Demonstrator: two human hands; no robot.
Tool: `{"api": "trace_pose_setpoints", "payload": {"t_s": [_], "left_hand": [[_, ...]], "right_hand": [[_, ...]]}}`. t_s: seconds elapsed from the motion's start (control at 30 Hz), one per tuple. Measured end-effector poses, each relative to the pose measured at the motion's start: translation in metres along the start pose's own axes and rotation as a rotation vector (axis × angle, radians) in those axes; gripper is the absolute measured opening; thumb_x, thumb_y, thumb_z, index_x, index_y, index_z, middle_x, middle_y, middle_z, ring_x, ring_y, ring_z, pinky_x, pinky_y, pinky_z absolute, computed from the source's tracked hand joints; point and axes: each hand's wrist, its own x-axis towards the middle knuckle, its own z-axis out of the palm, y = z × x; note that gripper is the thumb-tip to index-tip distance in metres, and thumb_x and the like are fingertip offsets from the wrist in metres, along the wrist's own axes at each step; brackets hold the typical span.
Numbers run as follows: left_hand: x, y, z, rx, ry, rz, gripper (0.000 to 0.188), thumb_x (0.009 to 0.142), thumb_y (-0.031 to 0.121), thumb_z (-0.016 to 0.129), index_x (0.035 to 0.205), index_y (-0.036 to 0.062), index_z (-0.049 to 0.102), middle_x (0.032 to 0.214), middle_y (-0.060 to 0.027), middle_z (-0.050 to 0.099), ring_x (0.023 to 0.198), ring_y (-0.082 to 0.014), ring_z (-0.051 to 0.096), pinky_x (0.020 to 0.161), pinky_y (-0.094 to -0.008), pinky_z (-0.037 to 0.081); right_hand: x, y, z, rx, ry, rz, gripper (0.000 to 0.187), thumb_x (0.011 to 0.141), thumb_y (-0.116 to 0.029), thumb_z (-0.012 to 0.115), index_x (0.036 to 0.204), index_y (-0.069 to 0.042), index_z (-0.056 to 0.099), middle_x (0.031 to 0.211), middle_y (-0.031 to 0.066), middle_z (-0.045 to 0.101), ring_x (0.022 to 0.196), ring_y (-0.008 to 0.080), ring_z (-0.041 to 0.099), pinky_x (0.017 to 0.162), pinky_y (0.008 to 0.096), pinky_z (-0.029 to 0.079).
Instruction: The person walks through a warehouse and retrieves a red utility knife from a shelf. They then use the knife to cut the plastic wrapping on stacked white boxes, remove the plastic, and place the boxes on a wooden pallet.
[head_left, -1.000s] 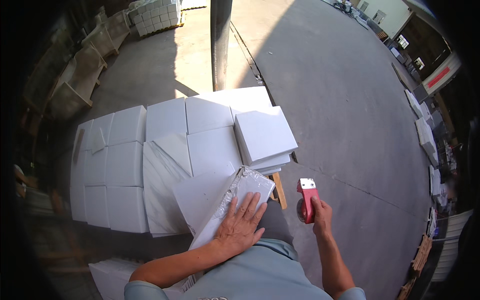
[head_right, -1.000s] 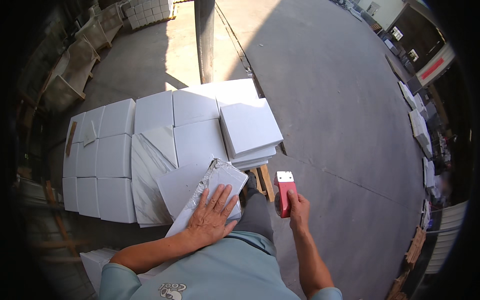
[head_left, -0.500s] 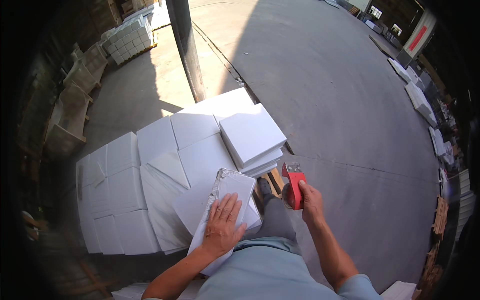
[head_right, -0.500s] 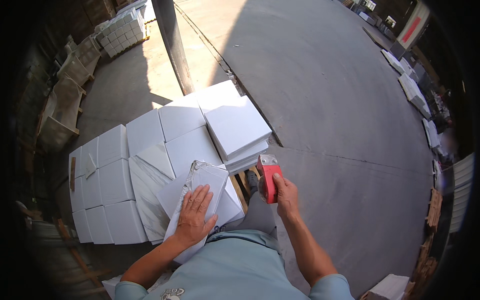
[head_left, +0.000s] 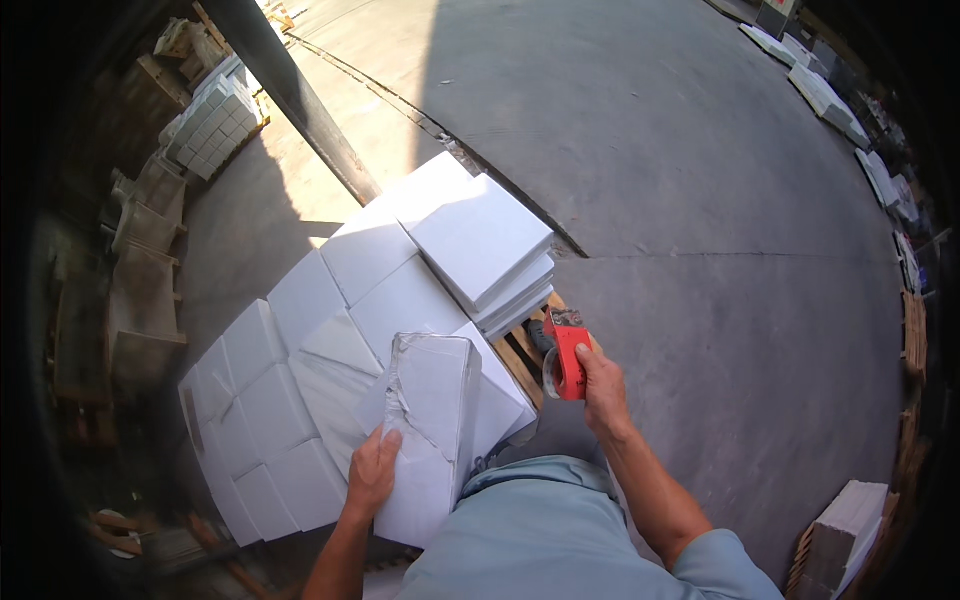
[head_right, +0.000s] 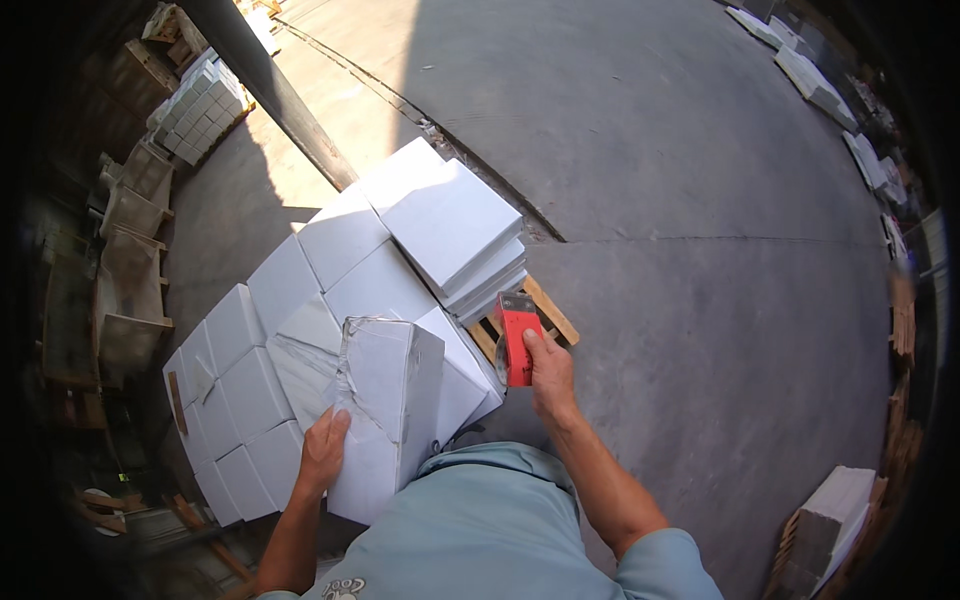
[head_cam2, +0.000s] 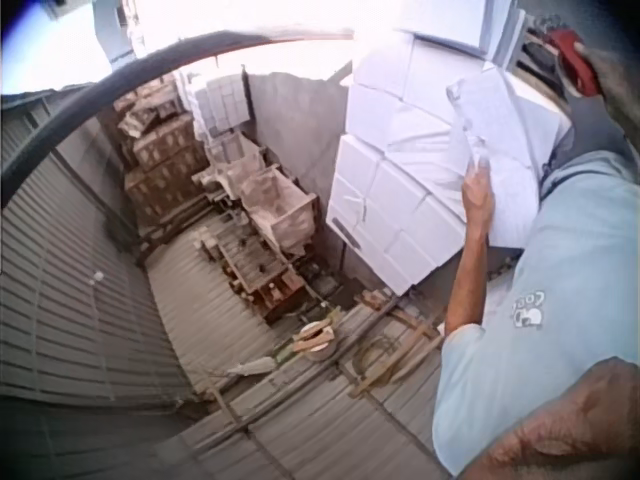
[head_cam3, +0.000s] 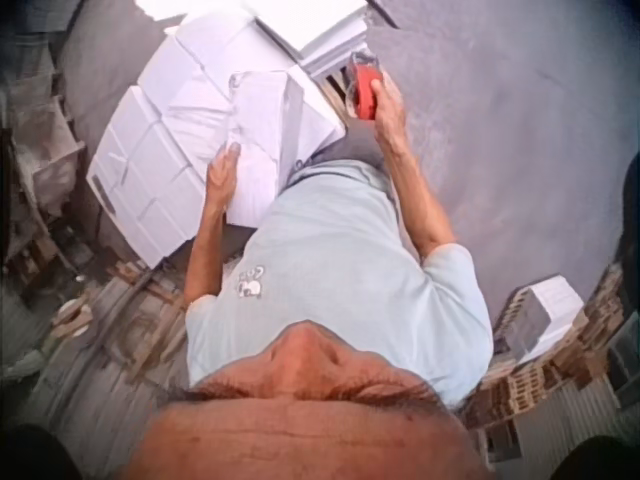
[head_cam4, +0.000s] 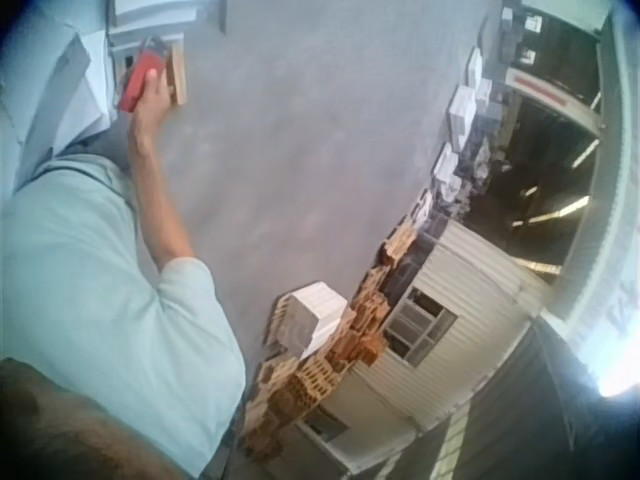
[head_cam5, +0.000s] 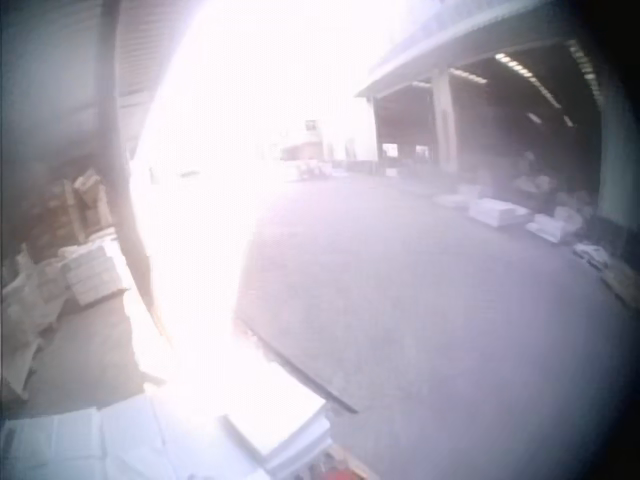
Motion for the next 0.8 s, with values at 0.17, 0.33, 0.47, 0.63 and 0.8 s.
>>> {"api": "trace_pose_setpoints", "payload": {"t_s": [0.17, 0.33, 0.47, 0.63, 0.8], "left_hand": [[0.01, -0.017, 0.011, -0.105, 0.072, 0.107, 0.043, 0.102, 0.031, 0.046, 0.128, -0.0015, 0.057, 0.116, -0.0231, 0.062, 0.101, -0.0272, 0.062, 0.088, -0.0376, 0.047], [0.027, 0.017, 0.009, 0.394, 0.083, -0.088, 0.044, 0.099, 0.037, 0.051, 0.121, 0.0001, 0.061, 0.125, -0.0247, 0.056, 0.108, -0.0409, 0.059, 0.091, -0.0441, 0.048], [0.018, 0.005, 0.005, 0.245, 0.201, 0.068, 0.045, 0.098, 0.037, 0.054, 0.116, -0.0026, 0.062, 0.127, -0.0265, 0.053, 0.111, -0.0421, 0.056, 0.095, -0.0438, 0.046], [-0.002, -0.038, -0.004, -0.28, -0.012, 0.041, 0.051, 0.101, 0.037, 0.049, 0.119, -0.0088, 0.06, 0.137, -0.0222, 0.052, 0.126, -0.0319, 0.051, 0.108, -0.0374, 0.037], [0.008, -0.102, -0.025, -0.844, -0.198, -0.057, 0.061, 0.106, 0.045, 0.026, 0.138, -0.0024, 0.048, 0.143, -0.0156, 0.049, 0.129, -0.0239, 0.048, 0.111, -0.0327, 0.034]], "right_hand": [[0.0, -0.003, 0.002, -0.063, 0.007, -0.001, 0.033, 0.098, -0.029, 0.056, 0.105, 0.002, 0.066, 0.081, 0.0049, 0.065, 0.064, 0.0108, 0.059, 0.057, 0.0261, 0.049], [0.01, 0.0, 0.003, -0.161, -0.026, -0.012, 0.036, 0.096, -0.031, 0.059, 0.103, 0.003, 0.066, 0.079, 0.0047, 0.065, 0.064, 0.0103, 0.059, 0.055, 0.0254, 0.048], [0.013, -0.013, 0.024, -0.242, -0.071, 0.005, 0.037, 0.095, -0.035, 0.061, 0.098, 0.002, 0.066, 0.08, 0.0051, 0.065, 0.064, 0.0098, 0.059, 0.058, 0.0244, 0.049], [0.019, -0.018, 0.054, -0.31, -0.14, -0.042, 0.037, 0.095, -0.035, 0.062, 0.101, 0.001, 0.064, 0.082, 0.0037, 0.065, 0.066, 0.0095, 0.059, 0.061, 0.0245, 0.05], [0.032, -0.009, 0.1, -0.46, -0.218, -0.242, 0.034, 0.095, -0.034, 0.062, 0.102, -0.001, 0.062, 0.086, 0.0024, 0.062, 0.07, 0.0076, 0.054, 0.065, 0.0233, 0.046]]}}
